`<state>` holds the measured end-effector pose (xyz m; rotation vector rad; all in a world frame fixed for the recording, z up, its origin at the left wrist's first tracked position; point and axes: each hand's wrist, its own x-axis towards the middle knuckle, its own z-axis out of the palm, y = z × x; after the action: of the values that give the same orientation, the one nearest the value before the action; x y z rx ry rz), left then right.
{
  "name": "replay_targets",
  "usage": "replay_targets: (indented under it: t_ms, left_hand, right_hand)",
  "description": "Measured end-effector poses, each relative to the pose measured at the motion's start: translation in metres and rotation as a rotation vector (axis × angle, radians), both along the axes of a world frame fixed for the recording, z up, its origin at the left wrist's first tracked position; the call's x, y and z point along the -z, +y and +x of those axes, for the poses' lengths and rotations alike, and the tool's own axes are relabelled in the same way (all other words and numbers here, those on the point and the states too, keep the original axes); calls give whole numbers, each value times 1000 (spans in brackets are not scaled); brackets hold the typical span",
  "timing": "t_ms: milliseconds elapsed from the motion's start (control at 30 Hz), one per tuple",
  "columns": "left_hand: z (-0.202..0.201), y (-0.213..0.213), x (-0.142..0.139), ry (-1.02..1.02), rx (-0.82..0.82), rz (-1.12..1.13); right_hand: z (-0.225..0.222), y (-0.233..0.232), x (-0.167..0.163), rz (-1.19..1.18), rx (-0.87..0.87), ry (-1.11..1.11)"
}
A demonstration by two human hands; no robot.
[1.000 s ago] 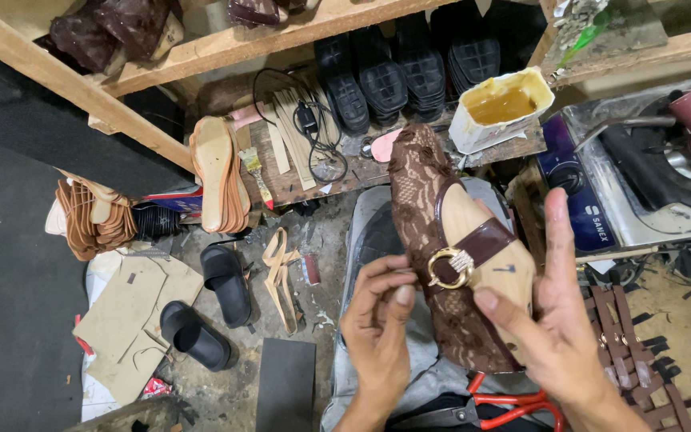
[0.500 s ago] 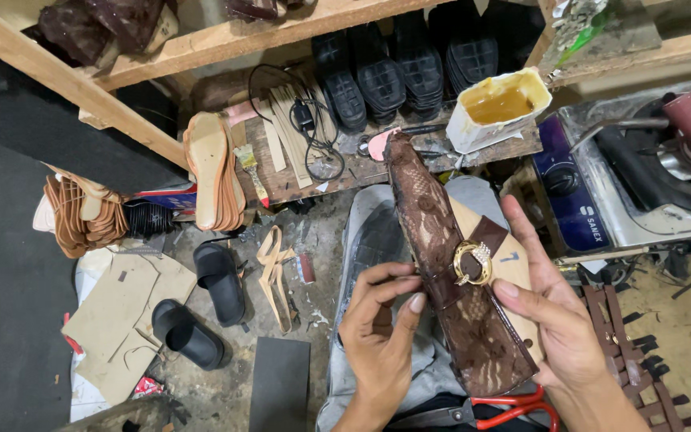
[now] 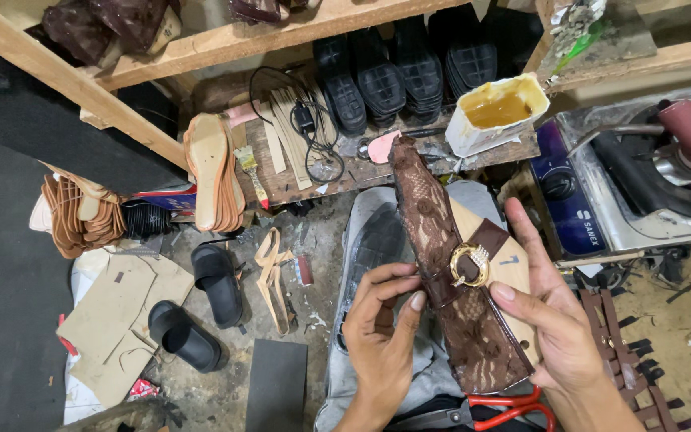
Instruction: The person holds a shoe upper on a wooden last and threads a brown patent leather strap through a gold ring buckle, pulling and positioning it across the shoe. They then fit a black rubber sole onto the bottom of the shoe, press it in place, and turn the shoe to check the fit from several sides.
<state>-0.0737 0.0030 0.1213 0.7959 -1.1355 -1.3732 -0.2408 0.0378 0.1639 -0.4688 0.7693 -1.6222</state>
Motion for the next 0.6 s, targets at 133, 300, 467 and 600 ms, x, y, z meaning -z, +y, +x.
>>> replay_targets:
  t_ms: [133,300,467,600]
  left_hand:
    - [-1,0,2,15,3,-6]
    - [-2,1,3,20,5,11]
    - [-2,1,2,5,2,16]
    - [-3,0,0,-2,1,19]
  right_hand:
    - [0,0,-1,1,1,-1]
    - [0,1,0,5,4,-7]
    - [-1,1,2,5,3,-9]
    - [-2,2,3,19,3,-15]
